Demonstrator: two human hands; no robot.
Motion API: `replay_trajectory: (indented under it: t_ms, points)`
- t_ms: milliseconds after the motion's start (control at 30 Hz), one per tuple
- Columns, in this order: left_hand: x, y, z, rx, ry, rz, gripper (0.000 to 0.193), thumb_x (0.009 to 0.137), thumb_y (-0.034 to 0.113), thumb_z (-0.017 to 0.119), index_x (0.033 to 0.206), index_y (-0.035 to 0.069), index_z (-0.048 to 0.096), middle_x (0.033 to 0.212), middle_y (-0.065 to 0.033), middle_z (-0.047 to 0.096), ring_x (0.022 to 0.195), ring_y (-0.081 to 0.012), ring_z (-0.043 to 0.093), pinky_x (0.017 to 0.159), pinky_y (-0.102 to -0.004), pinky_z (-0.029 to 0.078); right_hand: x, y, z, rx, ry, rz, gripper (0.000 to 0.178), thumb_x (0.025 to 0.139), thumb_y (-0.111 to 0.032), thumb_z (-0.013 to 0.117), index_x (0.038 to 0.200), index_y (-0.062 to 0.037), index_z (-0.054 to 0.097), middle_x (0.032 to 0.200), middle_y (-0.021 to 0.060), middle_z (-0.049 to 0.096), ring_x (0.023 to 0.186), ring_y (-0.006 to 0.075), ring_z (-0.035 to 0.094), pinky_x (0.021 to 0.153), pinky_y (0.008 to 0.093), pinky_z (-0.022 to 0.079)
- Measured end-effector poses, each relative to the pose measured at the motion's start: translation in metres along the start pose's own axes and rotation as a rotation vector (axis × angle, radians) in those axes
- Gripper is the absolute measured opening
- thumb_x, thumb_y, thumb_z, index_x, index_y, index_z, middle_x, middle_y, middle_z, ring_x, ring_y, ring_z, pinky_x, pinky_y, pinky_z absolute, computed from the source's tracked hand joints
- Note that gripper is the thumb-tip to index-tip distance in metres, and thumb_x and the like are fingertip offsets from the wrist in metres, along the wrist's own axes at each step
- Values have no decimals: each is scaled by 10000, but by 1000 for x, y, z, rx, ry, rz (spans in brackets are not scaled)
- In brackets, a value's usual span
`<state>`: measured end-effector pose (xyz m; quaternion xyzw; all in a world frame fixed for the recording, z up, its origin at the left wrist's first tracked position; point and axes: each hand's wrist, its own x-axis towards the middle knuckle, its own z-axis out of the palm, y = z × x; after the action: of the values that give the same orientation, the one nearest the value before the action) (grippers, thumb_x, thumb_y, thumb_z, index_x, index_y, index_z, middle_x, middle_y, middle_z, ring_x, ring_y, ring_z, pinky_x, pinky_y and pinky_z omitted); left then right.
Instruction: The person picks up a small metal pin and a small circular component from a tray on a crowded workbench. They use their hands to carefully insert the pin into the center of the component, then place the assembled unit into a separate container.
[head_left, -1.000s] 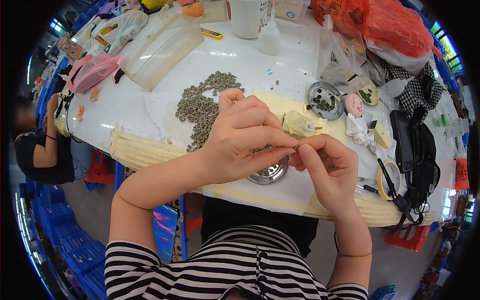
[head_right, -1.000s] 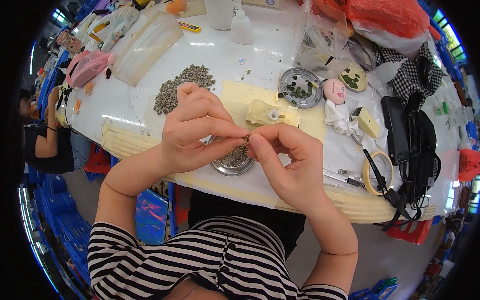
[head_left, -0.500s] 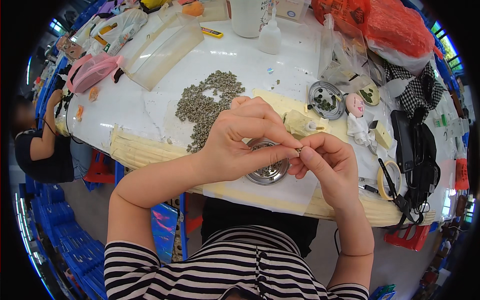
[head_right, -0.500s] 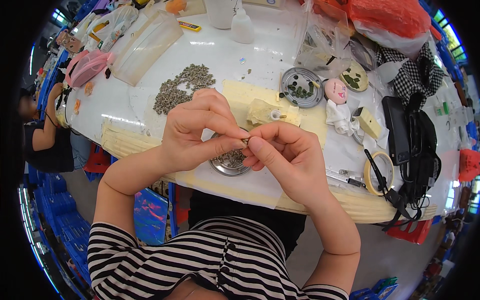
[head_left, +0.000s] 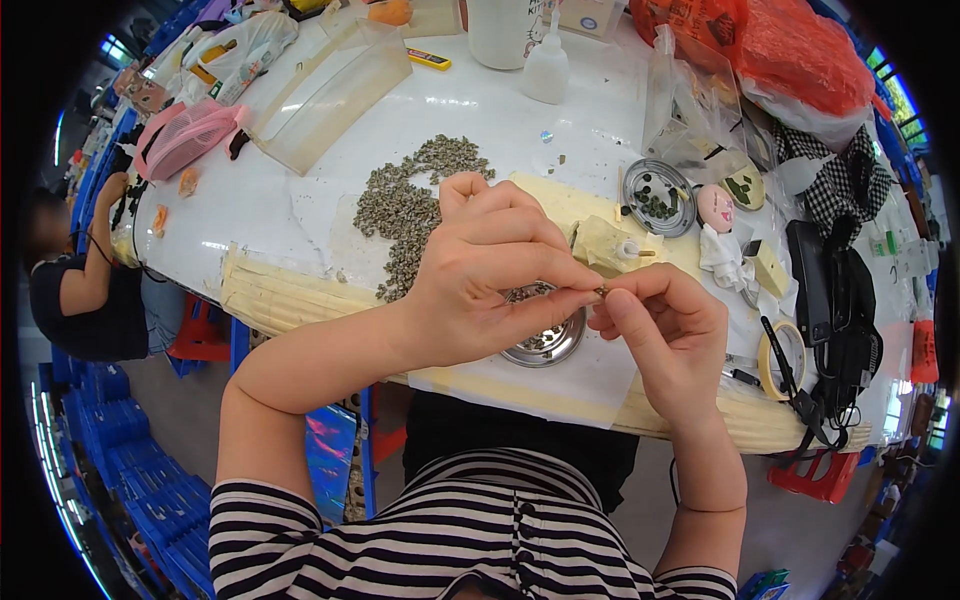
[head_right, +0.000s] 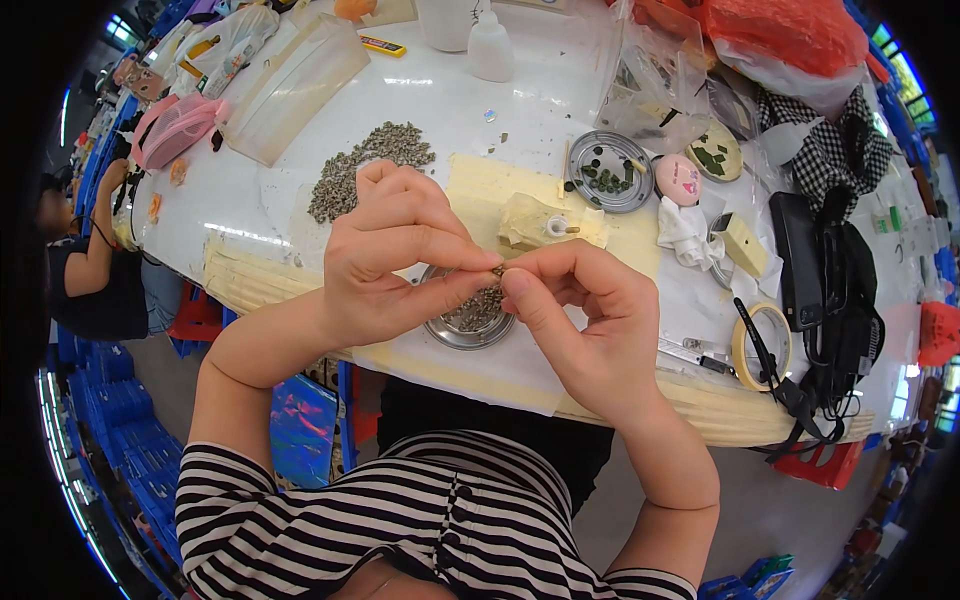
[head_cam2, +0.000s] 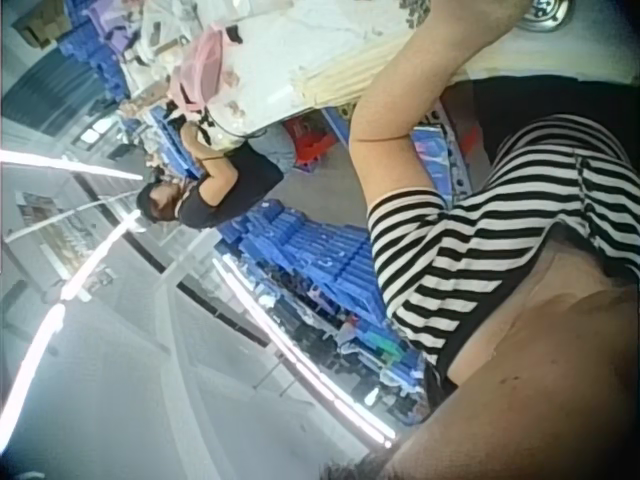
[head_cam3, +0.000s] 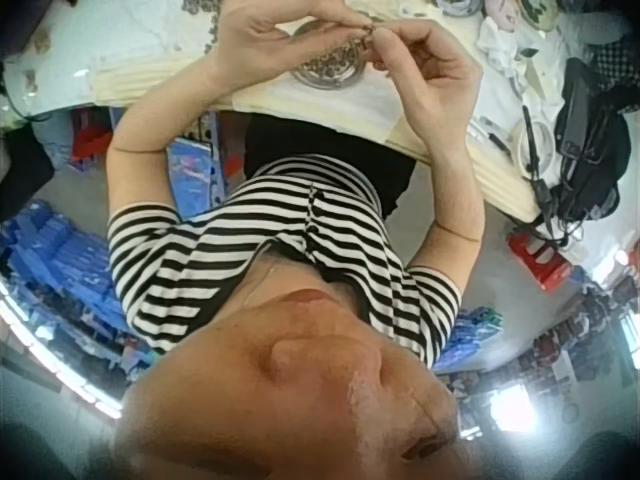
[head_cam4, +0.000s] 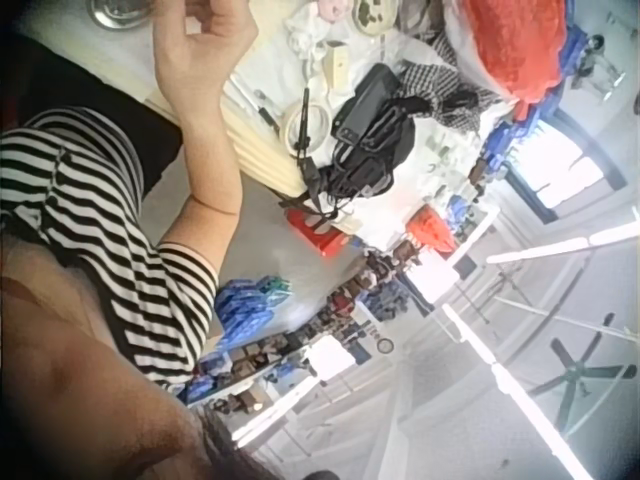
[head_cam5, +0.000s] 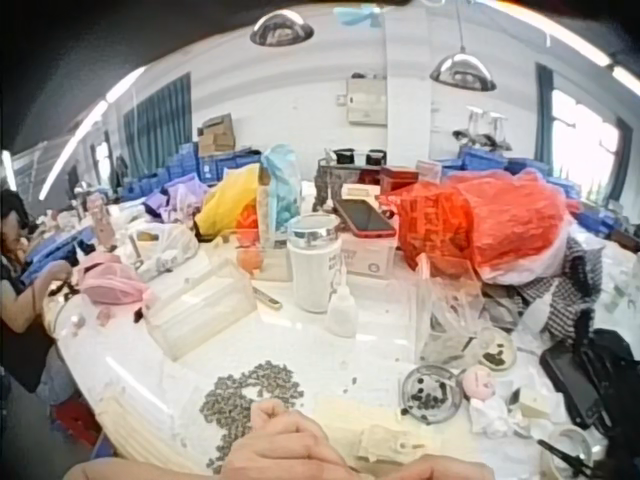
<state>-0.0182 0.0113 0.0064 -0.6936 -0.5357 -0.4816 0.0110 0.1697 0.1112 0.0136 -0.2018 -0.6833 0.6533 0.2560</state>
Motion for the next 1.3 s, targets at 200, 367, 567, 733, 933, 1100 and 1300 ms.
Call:
replay_trajectory:
  t_ms: [200,367,567,733,933,1100,1300]
  points:
    - [-1,-3,0,-154,-43,-45,185,718,107,837,888,136,770,791,52,652,739,-121,547,757,-292,340,1,0,-2,174,-81,116,143,979,-105,608,1015,26,654,856,51,684,788,95,658,708,234,537]
    - [0,-4,-1,-189,-54,-70,175,730,103,833,892,131,771,797,45,659,740,-127,551,763,-295,361,1,0,-2,188,-92,124,152,987,-104,596,1035,29,651,876,54,686,795,96,659,714,236,542]
    - [-1,-6,0,-215,-55,-80,182,726,95,836,893,129,772,799,38,661,740,-132,548,756,-298,374,1,-1,-3,186,-99,128,145,979,-92,606,1041,32,649,886,56,689,804,93,661,716,232,544]
    - [-2,-6,1,-261,-65,-76,178,728,102,839,891,128,772,806,35,662,746,-137,548,744,-295,378,0,0,-2,206,-111,136,148,978,-93,609,1039,36,647,886,63,689,804,95,665,718,232,547]
    - [0,-4,-1,-215,-56,-69,178,727,97,837,890,129,772,804,36,661,748,-137,547,753,-295,370,1,-3,-2,185,-102,138,141,973,-87,614,1033,36,646,879,60,687,798,97,665,712,231,544]
    - [0,-4,-1,-182,-45,-51,176,723,93,837,883,130,772,802,37,656,748,-136,549,759,-298,363,0,-1,-2,175,-76,79,106,957,-62,627,996,34,650,858,49,680,777,91,653,695,226,529]
    - [0,-4,-1,-161,-41,-48,179,720,97,839,883,129,773,802,40,654,740,-132,543,758,-298,358,0,-1,0,134,-38,57,78,945,-45,634,961,30,653,833,43,677,758,86,649,689,226,525]
